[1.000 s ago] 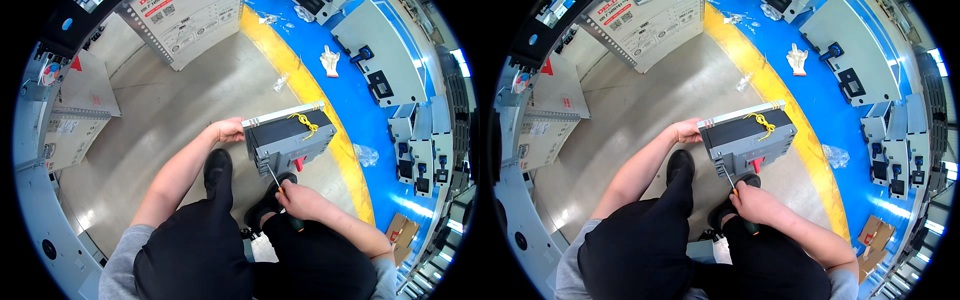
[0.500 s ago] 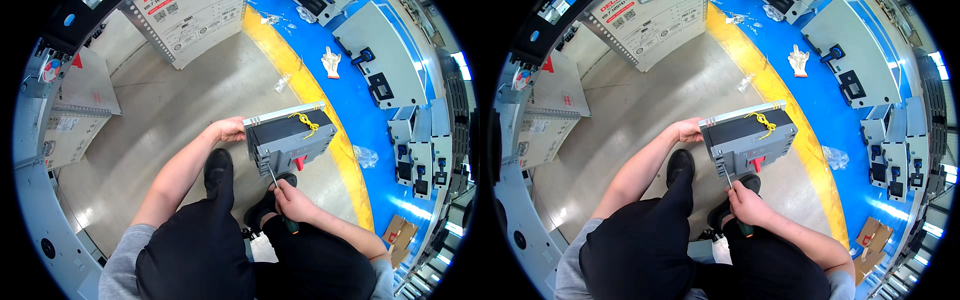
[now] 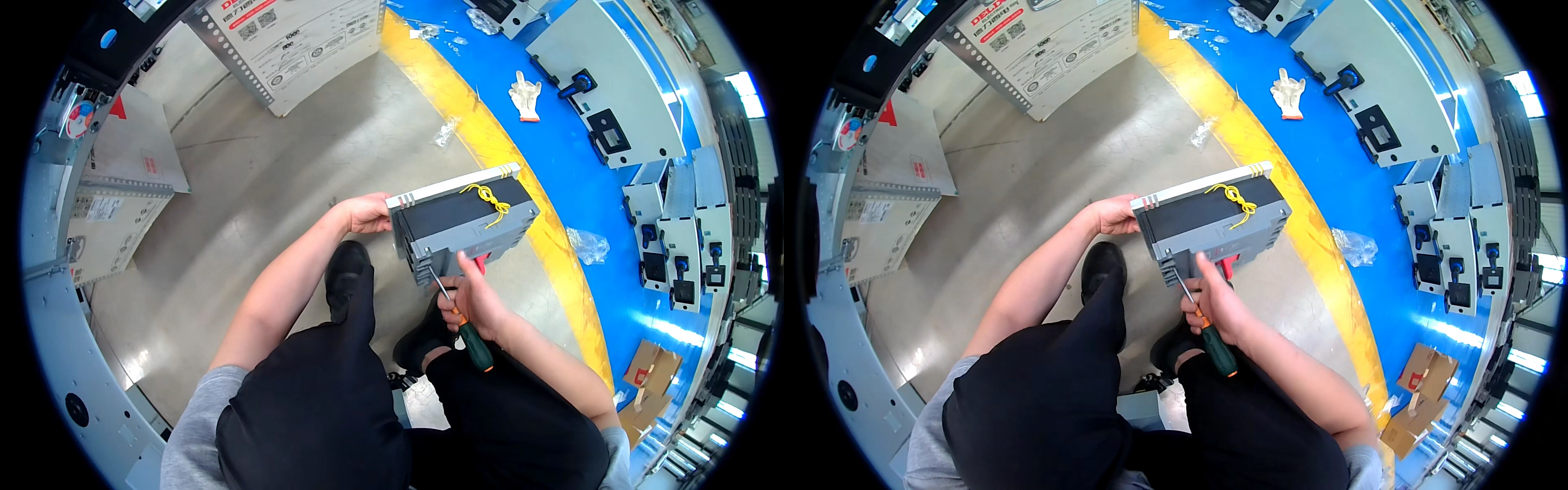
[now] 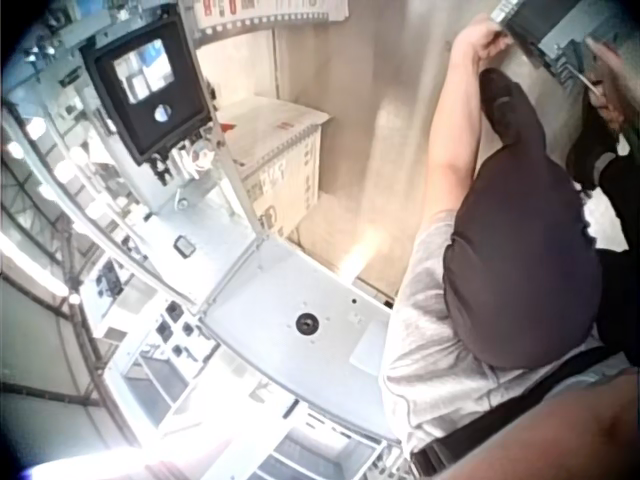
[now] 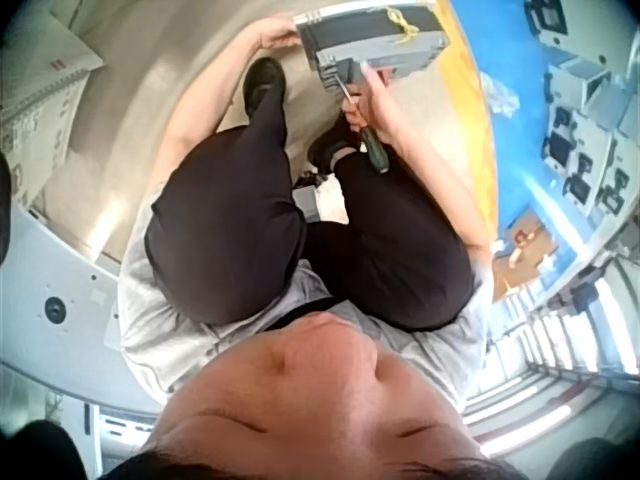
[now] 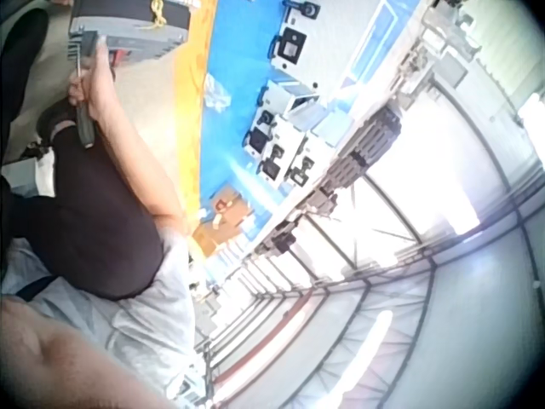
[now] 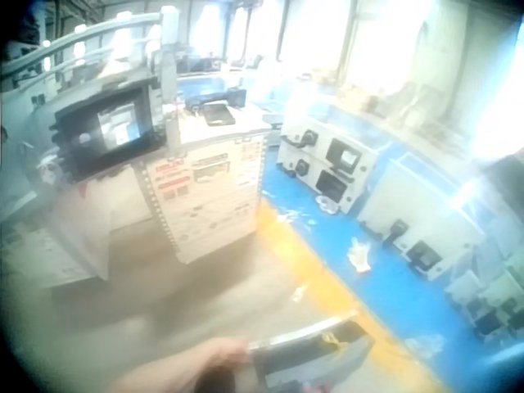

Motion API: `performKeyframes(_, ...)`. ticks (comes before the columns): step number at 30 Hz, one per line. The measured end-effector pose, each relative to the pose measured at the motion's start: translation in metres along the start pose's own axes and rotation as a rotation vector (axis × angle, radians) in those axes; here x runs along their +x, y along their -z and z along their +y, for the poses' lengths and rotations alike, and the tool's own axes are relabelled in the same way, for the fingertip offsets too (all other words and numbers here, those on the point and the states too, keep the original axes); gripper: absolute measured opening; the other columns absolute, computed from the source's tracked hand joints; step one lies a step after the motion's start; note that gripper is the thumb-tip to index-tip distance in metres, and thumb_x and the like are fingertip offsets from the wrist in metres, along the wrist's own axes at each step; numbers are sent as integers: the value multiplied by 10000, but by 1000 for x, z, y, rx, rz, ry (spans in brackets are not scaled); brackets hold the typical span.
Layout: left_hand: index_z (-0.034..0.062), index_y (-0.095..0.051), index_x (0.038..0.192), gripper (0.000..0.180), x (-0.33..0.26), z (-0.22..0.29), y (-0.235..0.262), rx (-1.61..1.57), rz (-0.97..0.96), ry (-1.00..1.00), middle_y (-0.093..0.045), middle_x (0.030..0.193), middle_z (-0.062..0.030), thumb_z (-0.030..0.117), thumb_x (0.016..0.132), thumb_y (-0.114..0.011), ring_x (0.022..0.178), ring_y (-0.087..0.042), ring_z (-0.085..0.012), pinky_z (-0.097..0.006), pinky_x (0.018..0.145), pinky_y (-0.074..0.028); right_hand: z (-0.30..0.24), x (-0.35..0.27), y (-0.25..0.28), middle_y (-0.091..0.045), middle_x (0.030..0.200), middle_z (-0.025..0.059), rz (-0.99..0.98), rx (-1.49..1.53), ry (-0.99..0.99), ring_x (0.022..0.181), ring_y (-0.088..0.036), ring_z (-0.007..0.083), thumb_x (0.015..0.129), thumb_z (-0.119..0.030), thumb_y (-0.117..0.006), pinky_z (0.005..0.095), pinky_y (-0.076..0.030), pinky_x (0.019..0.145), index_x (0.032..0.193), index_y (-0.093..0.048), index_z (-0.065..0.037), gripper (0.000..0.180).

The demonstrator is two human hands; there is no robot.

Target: The person sits on the floor and uses a screwdriver to tighten screws on a gray electrical component. They adjust the component's position and continue securing it with the tool.

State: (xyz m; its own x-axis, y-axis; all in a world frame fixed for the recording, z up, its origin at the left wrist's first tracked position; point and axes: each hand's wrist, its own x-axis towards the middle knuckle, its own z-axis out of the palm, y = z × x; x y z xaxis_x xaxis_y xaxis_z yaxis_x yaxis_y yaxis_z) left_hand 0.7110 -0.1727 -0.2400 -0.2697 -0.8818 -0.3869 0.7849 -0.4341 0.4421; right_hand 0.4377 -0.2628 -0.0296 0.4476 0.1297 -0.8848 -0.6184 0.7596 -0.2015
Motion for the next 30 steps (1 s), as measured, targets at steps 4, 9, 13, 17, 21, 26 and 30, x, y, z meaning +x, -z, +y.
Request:
performKeyframes(4,-11,-677,1169,270,1,-3,4,30,11,30,-722,1021,-17,155,963,-735,863,-697,-76,-215,757,-586,-10,8,-7,-403,695,-9,116,14,-111,519,-330,116,805,-952,-427,275,-302,522,1190,-467,-39,992)
performKeyframes(9,-11,-687,1147,272,3,-14,-2,57,-46,21,-729,980,-8,173,957,-748,831,-698,-61,-200,745,-585,0,23,-1,-403,677,-23,210,-75,-152,477,-262,95,778,-989,-387,268,-205,468,930,-474,-128,878)
performKeyframes(13,6,-702,1111,247,2,-19,-13,33,-2,-1,-733,947,-4,180,945,-760,775,-687,-51,-189,701,-570,4,23,-5,-363,640,-43,305,-142,-96,472,-223,85,805,-970,-376,270,-178,469,764,-418,-171,801)
performKeyframes(17,10,-706,1107,253,-7,-21,-7,82,7,-7,-736,956,1,176,928,-775,795,-676,-43,-192,715,-557,9,22,-9,-339,612,-45,315,-188,-70,460,-228,80,809,-976,-344,264,-173,453,705,-399,-168,817)
performKeyframes(21,-10,-701,1175,304,-6,-28,-22,121,12,20,-749,1008,-12,140,919,-767,838,-688,-59,-199,769,-560,27,17,-5,-306,597,-53,415,-250,-12,468,-221,80,850,-949,-308,270,-177,458,676,-339,-182,787)
performKeyframes(26,-29,-717,1142,255,-1,-42,-38,164,51,12,-753,1035,-47,73,909,-736,908,-713,-106,-234,830,-566,52,26,34,-415,635,-28,447,-374,66,517,-362,103,917,-884,-288,285,-282,464,892,-572,-91,843)
performKeyframes(30,-23,-727,1105,199,-6,-43,-59,194,81,51,-750,1033,-54,73,930,-724,939,-710,-115,-254,858,-566,74,33,46,-310,587,-42,513,-391,250,488,-286,102,930,-867,-309,286,-225,463,687,-375,-156,754)
